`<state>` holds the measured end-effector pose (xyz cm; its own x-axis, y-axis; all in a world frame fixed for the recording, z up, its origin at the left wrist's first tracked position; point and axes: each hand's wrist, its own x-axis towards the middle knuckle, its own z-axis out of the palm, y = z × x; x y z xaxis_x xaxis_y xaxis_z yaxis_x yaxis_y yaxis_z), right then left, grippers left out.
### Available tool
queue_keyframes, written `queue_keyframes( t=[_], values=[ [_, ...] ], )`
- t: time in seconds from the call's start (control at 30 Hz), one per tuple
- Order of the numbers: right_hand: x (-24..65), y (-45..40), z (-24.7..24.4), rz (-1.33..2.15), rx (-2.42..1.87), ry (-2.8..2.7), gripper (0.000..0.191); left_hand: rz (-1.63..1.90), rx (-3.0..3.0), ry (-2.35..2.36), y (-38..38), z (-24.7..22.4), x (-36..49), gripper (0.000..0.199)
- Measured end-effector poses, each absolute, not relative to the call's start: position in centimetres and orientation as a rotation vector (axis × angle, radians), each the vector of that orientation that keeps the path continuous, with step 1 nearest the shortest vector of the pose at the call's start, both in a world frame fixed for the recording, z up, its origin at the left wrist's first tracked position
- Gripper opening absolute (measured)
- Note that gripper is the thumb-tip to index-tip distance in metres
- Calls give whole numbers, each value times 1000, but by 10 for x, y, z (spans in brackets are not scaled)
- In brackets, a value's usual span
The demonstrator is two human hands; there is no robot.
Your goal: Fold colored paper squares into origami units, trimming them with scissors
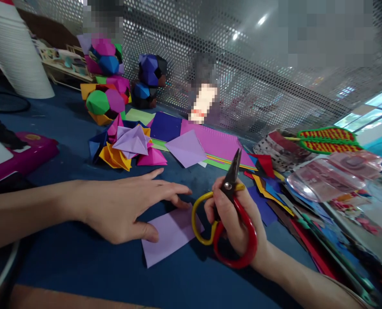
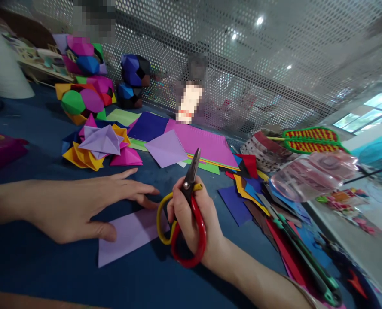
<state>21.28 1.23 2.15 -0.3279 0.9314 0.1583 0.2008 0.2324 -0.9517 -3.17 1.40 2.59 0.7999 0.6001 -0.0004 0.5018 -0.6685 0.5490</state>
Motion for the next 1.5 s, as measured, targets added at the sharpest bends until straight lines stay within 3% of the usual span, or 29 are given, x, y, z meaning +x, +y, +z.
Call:
queue_keyframes(
  t=[0.5, 1.1, 1.27, 1.5],
  values=[
    [202, 2, 13, 1363, -837, -1819, 9, 183, 2430, 775, 20, 29, -31, 83],
    [178, -15, 13, 1494, -729, -1867, 8, 196, 2440, 708, 20, 31, -31, 57],
    [177, -17, 12, 1478, -732, -1897, 9, 208, 2454, 716, 20, 27, -31, 68],
    [170, -21, 11, 1411, -725, -1948, 11, 234, 2472, 699, 19, 24, -32, 69]
  ],
)
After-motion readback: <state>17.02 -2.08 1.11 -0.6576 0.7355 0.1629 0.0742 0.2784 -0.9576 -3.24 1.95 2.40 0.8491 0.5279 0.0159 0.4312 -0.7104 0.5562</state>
